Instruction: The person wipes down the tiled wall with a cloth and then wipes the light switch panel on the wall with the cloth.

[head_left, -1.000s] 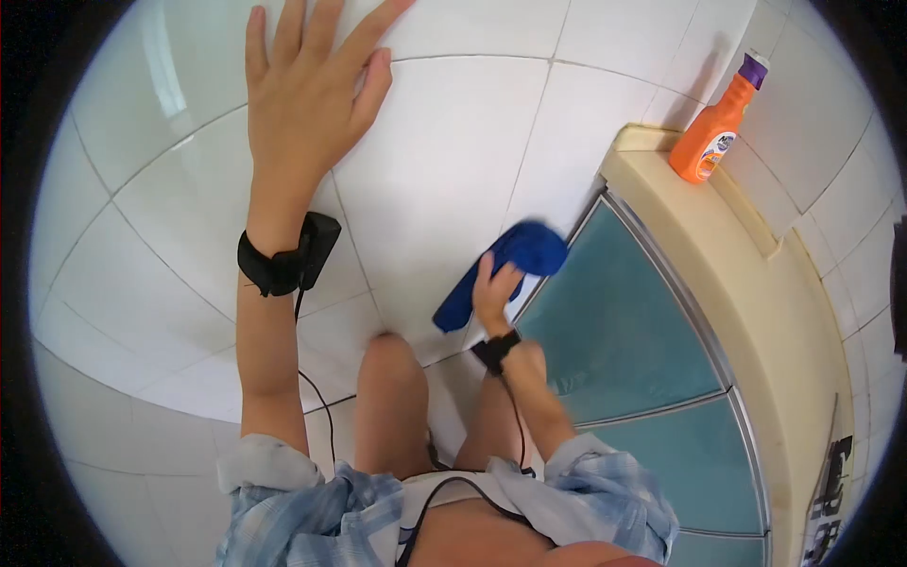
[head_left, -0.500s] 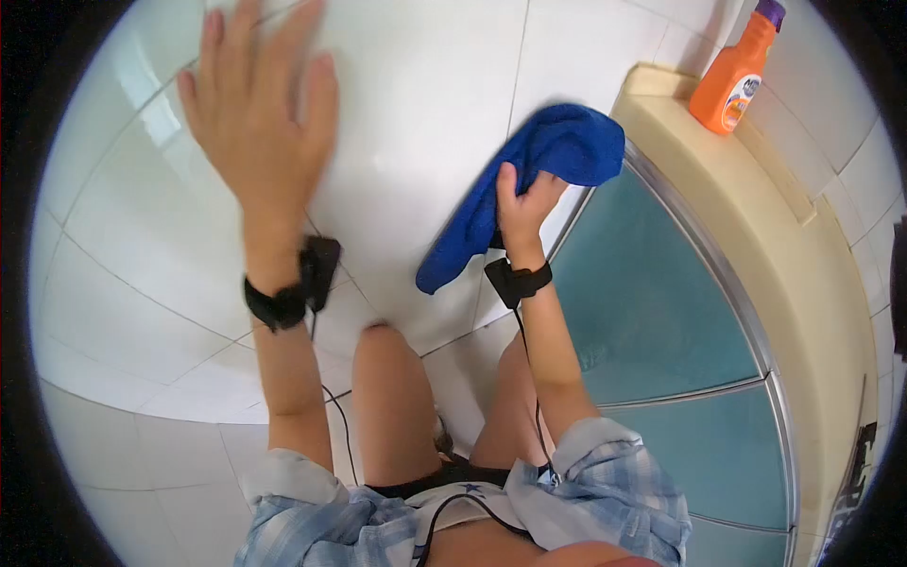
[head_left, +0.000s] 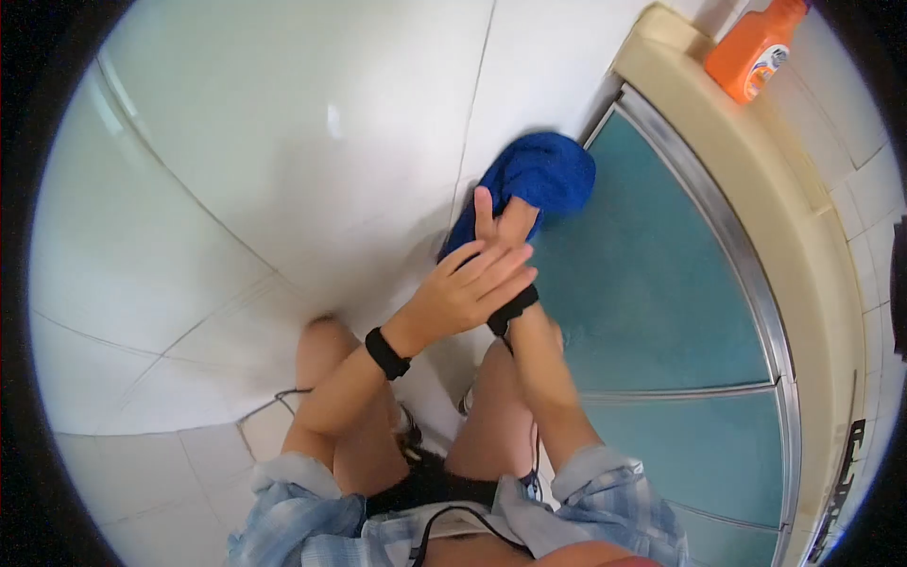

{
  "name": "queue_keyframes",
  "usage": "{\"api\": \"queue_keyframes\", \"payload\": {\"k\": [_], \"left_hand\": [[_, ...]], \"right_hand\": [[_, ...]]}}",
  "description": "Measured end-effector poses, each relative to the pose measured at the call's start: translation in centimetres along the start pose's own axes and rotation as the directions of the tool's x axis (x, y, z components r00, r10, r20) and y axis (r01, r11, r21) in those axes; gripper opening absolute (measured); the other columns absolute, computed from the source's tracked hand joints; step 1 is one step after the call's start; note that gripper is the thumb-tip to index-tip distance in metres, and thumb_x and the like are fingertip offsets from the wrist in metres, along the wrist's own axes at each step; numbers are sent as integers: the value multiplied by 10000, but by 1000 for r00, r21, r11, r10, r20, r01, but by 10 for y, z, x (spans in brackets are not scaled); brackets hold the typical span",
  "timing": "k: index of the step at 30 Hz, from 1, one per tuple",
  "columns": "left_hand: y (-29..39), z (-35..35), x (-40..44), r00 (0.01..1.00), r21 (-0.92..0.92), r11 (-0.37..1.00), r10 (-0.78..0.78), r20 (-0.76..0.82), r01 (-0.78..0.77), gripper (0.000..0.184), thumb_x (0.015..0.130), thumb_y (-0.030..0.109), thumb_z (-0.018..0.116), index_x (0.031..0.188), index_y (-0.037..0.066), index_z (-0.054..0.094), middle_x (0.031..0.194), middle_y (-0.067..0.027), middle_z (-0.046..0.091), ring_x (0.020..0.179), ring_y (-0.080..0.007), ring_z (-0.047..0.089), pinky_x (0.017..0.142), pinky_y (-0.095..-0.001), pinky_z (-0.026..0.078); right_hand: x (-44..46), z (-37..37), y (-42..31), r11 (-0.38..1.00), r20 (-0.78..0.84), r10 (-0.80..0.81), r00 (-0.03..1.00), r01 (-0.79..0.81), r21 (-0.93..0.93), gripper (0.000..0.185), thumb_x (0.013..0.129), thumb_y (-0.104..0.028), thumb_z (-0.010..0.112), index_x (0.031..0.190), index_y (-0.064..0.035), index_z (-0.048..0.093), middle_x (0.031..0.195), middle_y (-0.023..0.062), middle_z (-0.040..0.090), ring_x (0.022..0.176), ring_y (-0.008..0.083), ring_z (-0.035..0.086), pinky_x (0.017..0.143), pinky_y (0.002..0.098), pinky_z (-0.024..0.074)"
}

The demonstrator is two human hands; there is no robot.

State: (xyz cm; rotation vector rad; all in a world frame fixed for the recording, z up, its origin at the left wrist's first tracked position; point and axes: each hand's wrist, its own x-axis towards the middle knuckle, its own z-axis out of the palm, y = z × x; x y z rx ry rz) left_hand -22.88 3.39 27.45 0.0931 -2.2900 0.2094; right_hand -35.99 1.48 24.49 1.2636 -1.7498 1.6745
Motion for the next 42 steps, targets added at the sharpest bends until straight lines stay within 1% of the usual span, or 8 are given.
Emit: {"api": "queue_keyframes", "payload": {"k": [8,13,17,22,24,27,34,42], "left_hand": [[12,-1,-3,986,-154,978,125,-112,-142,307,777,146,559,1082,122,587,1177,-43,531,976,-172,529,800,-293,470],[13,-6,-8,981,-153,978,119,-156,-143,310,802,144,539,1108,152,587,1186,-27,536,990,-164,533,802,-283,480],[11,-2,-5,982,-147,982,98,-160,-122,303,806,145,530,1104,154,587,1198,-23,532,990,-161,532,806,-276,477],[15,9,-7,984,-179,972,137,-111,-155,298,804,175,541,1099,153,579,1202,-16,526,1000,-156,521,818,-281,468],[17,12,-9,981,-162,973,146,-132,-166,305,797,183,548,1099,150,578,1204,-16,524,1005,-156,518,820,-283,465],[15,14,-11,977,-162,972,147,-154,-171,315,786,190,556,1097,141,578,1208,-19,520,1007,-159,515,820,-280,461],[11,13,-14,982,-116,978,159,-99,-171,316,766,175,563,1074,106,591,1121,-16,545,893,-148,528,698,-254,448],[9,20,-19,974,-134,977,143,-173,-167,353,689,167,607,1037,113,620,897,36,516,735,-103,480,587,-226,402]], "right_hand": [[-12,8,-11,953,102,-287,952,295,-66,463,804,-259,611,1136,39,485,1177,252,465,1115,431,390,1003,486,223],[53,-9,-35,967,57,203,977,-191,-170,437,873,-269,535,1009,140,463,1102,336,439,1029,418,410,892,455,303],[50,20,-6,982,-278,95,956,-44,185,496,882,-232,532,1170,137,365,1210,289,399,1159,373,349,1006,415,252],[-46,22,55,949,305,-181,935,85,304,732,717,-327,691,1260,29,354,1185,173,468,1151,303,409,1017,417,263],[-60,28,29,616,312,-750,583,788,11,152,636,-240,608,650,-222,457,905,51,506,1135,311,464,937,578,340],[-64,33,27,551,252,-806,535,835,-9,155,585,-236,597,587,-220,443,866,51,437,1132,343,465,955,591,312],[12,-2,-2,985,-35,-132,991,135,105,227,760,-127,587,953,-10,562,904,176,568,887,353,491,868,438,358],[-3,29,-27,895,-171,48,984,34,445,245,697,-82,600,929,-11,564,993,210,530,900,364,490,861,436,373]]}}
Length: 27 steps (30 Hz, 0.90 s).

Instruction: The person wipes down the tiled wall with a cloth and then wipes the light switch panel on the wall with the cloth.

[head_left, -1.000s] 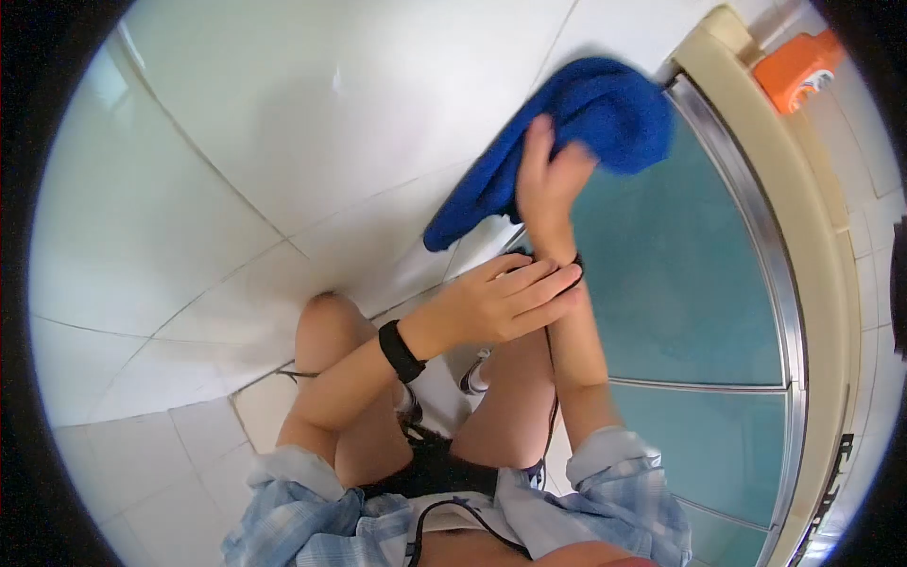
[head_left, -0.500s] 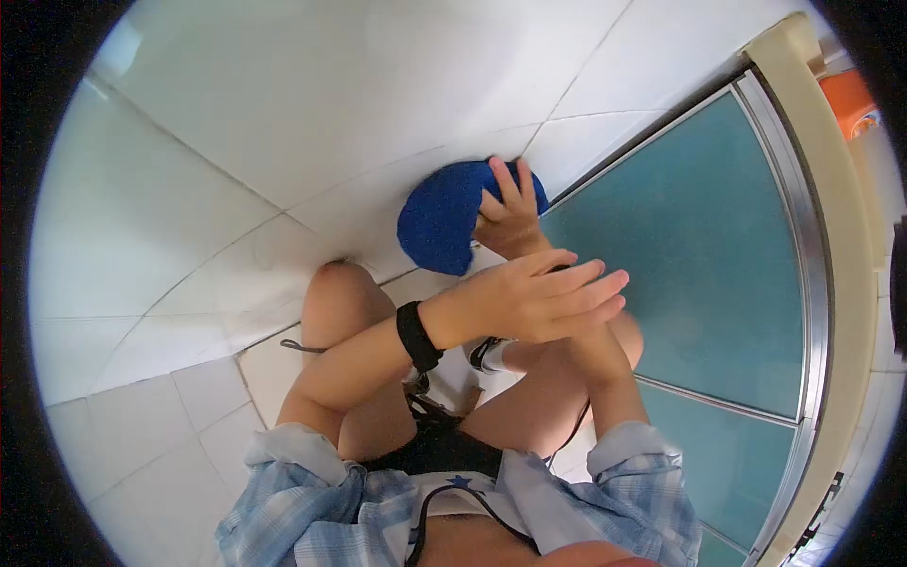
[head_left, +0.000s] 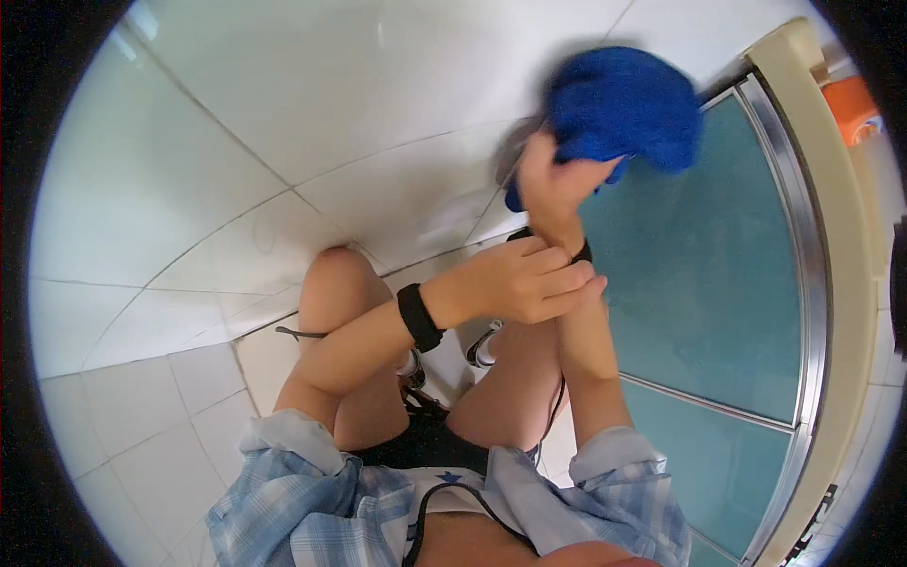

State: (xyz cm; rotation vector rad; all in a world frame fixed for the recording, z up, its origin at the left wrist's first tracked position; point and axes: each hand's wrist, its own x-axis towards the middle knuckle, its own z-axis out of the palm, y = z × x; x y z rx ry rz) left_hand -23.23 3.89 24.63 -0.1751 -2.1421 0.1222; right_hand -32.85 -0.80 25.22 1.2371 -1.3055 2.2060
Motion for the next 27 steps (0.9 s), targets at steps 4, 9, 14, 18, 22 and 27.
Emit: {"api": "queue_keyframes", "payload": {"k": [4,9,14,18,22,27], "left_hand": [[2,0,-2,1000,-71,997,4,-22,-5,376,669,177,614,1040,118,623,880,32,511,707,-99,478,561,-222,398],[2,4,-5,998,-23,998,53,-22,-53,364,658,179,623,1017,125,630,861,29,509,691,-102,482,545,-222,397],[3,3,-3,1000,-24,999,20,-15,-21,341,670,182,618,1006,128,631,858,27,513,692,-103,483,547,-220,399],[1,0,0,999,-17,1000,-11,-39,10,320,691,187,601,1005,131,627,860,37,518,680,-100,479,544,-218,400],[-1,1,-5,1000,3,1000,-26,4,26,310,694,177,597,998,125,626,859,43,523,665,-91,469,531,-208,393],[0,1,-3,1000,-22,1000,-11,-5,10,291,692,171,596,975,112,626,863,47,523,662,-80,463,505,-206,379]], "right_hand": [[-30,-3,-4,824,433,-513,741,567,5,328,651,-248,674,967,-174,628,1297,75,457,1189,324,431,919,462,357],[-90,-33,28,496,862,-505,-42,803,330,385,751,-229,519,1136,-227,534,1374,-49,361,1290,288,277,1005,455,278],[-102,-53,47,553,933,-342,-110,779,295,488,774,-259,483,1261,-250,461,1441,-62,240,1347,281,161,1062,452,216],[-38,-54,54,760,781,-357,512,646,-76,310,629,-281,721,914,-216,621,1096,75,483,1050,335,467,788,496,433],[13,-43,45,922,237,-103,966,182,-342,449,769,-21,509,1183,48,351,1131,133,454,1028,297,453,980,381,308],[-2,-24,68,964,-248,113,962,-166,-205,531,759,-24,455,1221,141,250,1243,263,376,1108,308,386,1021,379,222]]}}
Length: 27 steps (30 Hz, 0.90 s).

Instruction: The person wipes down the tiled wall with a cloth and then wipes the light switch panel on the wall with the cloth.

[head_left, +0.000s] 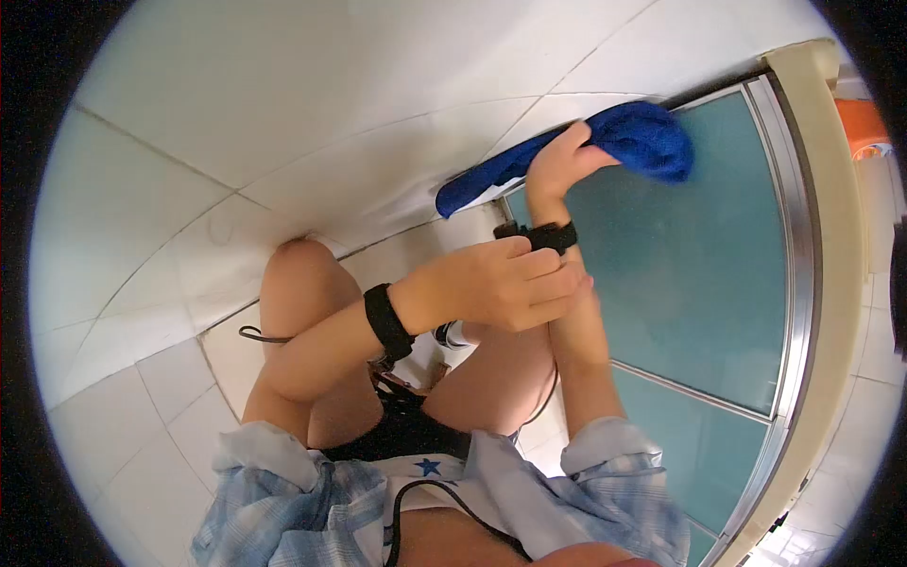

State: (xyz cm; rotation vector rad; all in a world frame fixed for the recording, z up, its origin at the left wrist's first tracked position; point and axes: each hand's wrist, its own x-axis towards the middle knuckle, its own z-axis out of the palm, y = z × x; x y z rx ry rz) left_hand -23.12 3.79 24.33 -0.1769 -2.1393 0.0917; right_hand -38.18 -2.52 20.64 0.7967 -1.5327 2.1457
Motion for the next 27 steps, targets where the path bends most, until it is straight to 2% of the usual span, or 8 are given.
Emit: {"api": "queue_keyframes", "payload": {"k": [9,12,14,20,22,23,25,27], "left_hand": [[1,7,-1,997,11,999,-31,-66,32,279,703,181,591,973,117,624,868,48,519,670,-76,463,515,-204,376],[4,4,0,998,-4,1000,-22,-58,22,294,708,187,582,992,117,617,872,47,521,674,-78,463,526,-203,376],[4,0,1,1000,15,1000,-8,-31,8,303,719,195,569,1008,114,613,874,46,524,679,-82,465,538,-204,380],[8,0,0,999,-1,1000,3,-45,-3,322,725,218,554,1023,109,610,874,40,521,688,-92,469,546,-209,386],[7,2,-2,1000,-11,1000,-8,-30,7,331,721,218,554,1028,108,608,876,35,520,694,-98,470,556,-214,396],[5,2,-3,1000,-16,1000,-18,-26,18,339,716,217,553,1032,107,606,879,30,520,700,-103,471,566,-219,406],[1,-3,-2,999,-4,999,-39,6,39,344,711,212,556,1034,104,603,884,22,521,705,-110,473,578,-227,419],[-1,-3,-3,998,2,998,-60,37,60,349,707,206,559,1037,101,600,890,13,521,711,-117,475,591,-235,432]], "right_hand": [[-73,-47,44,743,229,497,837,-274,-610,398,777,-163,485,1036,136,438,1104,307,476,1006,399,440,959,438,274],[-61,-48,42,836,212,255,943,-105,-539,310,775,-140,513,975,97,511,997,283,534,944,411,476,925,454,308],[-39,-38,19,994,271,82,959,-60,-88,326,767,-45,527,1062,78,466,1133,217,462,1013,294,416,973,364,269],[-50,-30,-1,964,466,-197,862,258,-69,265,804,-140,590,1032,-12,550,994,126,584,907,308,536,896,406,371],[-56,-35,-4,521,812,-133,569,737,-431,292,711,-179,601,997,-117,588,1179,190,502,1090,348,432,934,481,308],[-66,-40,11,525,810,-129,572,733,-434,292,711,-179,601,997,-117,588,1179,190,502,1090,348,432,934,481,308],[-87,-49,38,763,631,-570,527,624,168,300,684,-231,598,977,-168,603,1216,155,484,1100,336,430,902,480,320],[-83,-70,40,469,833,-524,-179,756,457,230,737,-211,522,956,-208,593,1254,58,460,1168,305,389,883,485,312]]}}
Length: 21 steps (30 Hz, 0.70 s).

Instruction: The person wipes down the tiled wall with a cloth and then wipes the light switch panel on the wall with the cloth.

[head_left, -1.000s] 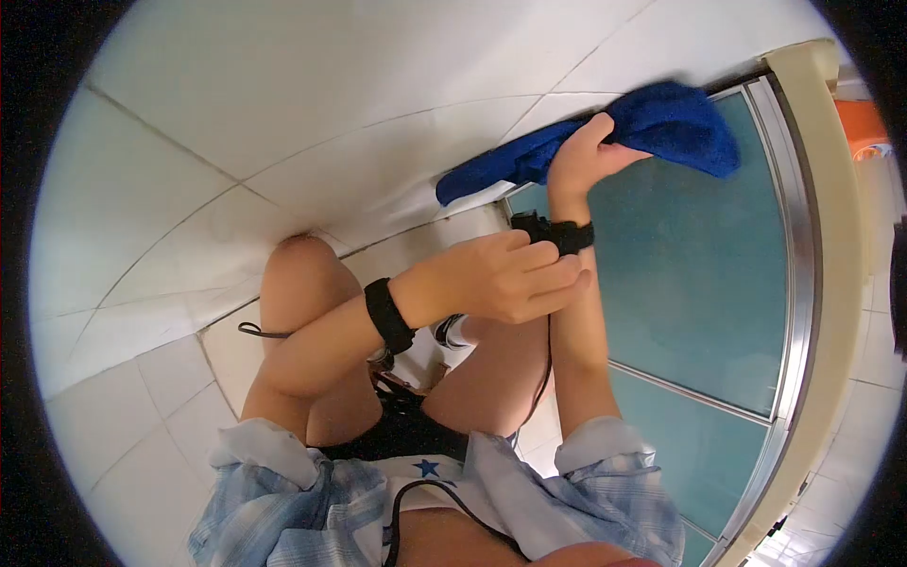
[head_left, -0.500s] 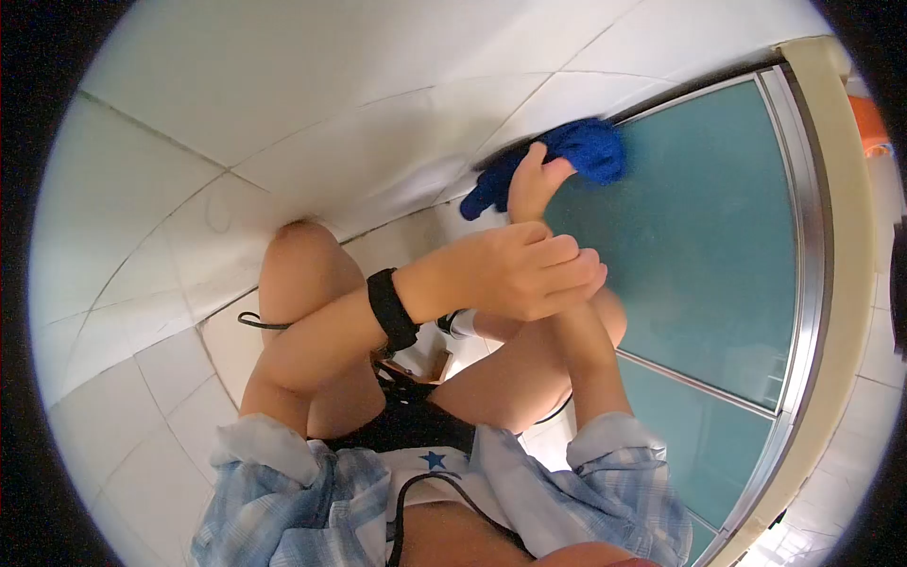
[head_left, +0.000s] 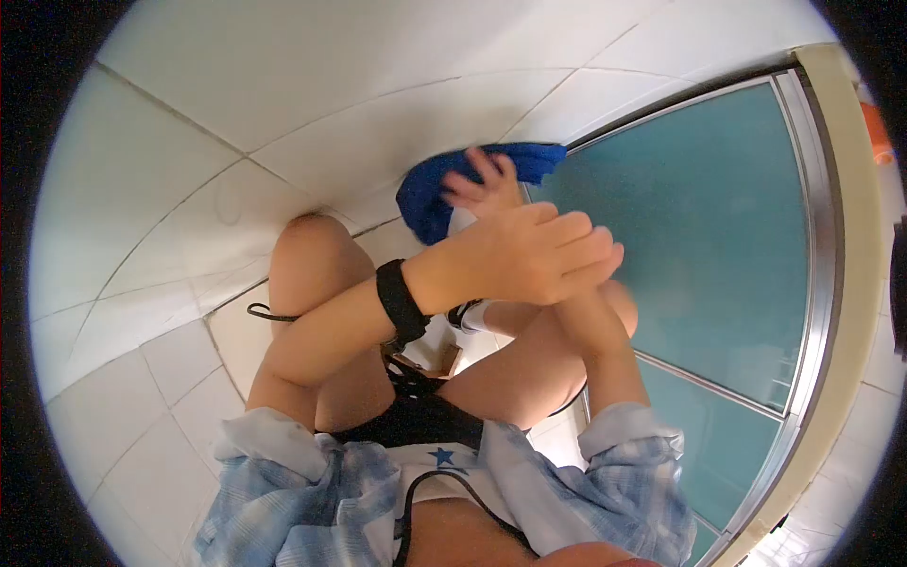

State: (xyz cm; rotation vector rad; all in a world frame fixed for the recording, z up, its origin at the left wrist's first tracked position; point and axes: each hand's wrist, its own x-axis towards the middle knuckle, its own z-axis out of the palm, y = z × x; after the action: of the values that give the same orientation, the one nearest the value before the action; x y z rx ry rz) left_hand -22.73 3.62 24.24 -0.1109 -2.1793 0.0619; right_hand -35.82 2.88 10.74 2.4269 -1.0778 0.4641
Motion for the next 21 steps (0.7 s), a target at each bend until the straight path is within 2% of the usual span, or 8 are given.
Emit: {"api": "queue_keyframes", "payload": {"k": [2,9,10,12,15,18,20,21], "left_hand": [[-5,8,0,995,-28,997,-72,-68,70,202,673,156,583,862,86,583,789,18,453,707,-104,449,492,-212,365],[-6,9,0,997,-22,997,-68,-32,67,203,661,167,581,852,97,568,782,23,446,691,-104,450,509,-203,389],[-7,6,0,997,-27,997,-68,41,69,269,678,169,575,939,106,584,841,7,489,704,-126,478,543,-230,421],[-9,-1,0,990,-32,996,-79,114,83,338,695,171,569,1027,115,600,899,-8,532,718,-148,507,578,-258,453],[-20,-4,0,983,-37,987,-161,-94,158,325,659,152,607,983,142,642,869,0,555,718,-160,544,567,-262,452],[-29,-14,0,967,-34,977,-214,-135,212,351,629,143,642,980,133,649,830,-6,566,706,-171,556,591,-276,454],[-40,-19,-1,959,-34,978,-209,-192,206,343,650,78,625,989,128,649,838,-29,581,696,-194,560,599,-296,450],[-48,-23,0,947,5,980,-191,-259,199,338,665,44,596,989,123,648,860,-45,587,704,-207,559,599,-304,450]], "right_hand": [[-6,1,-18,990,86,45,995,-56,128,267,756,-134,512,1012,-164,584,1169,30,524,1134,285,443,868,499,340],[-28,4,-13,871,265,147,953,-251,421,365,729,-104,542,1092,-142,555,1185,50,523,1112,259,460,888,426,357],[-29,5,-13,823,258,203,945,-307,478,380,725,-100,546,1103,-138,551,1188,53,523,1108,255,462,891,416,359],[-25,7,-15,674,244,349,905,-424,605,411,717,-91,554,1126,-132,543,1192,59,523,1102,248,467,896,395,364],[-25,-10,-13,430,272,527,805,-529,732,459,705,-78,567,1160,-122,531,1200,67,522,1092,236,474,905,364,371],[-16,-55,-3,329,279,582,764,-535,778,491,697,-69,575,1183,-116,523,1204,73,522,1086,229,479,910,343,376],[-1,-113,11,-126,562,690,456,-689,714,549,619,49,527,1164,-7,500,1077,83,573,914,188,539,835,259,424],[-4,-121,16,-207,539,729,423,-614,762,563,599,59,512,1158,-3,503,1033,57,584,895,167,541,825,255,426]]}}
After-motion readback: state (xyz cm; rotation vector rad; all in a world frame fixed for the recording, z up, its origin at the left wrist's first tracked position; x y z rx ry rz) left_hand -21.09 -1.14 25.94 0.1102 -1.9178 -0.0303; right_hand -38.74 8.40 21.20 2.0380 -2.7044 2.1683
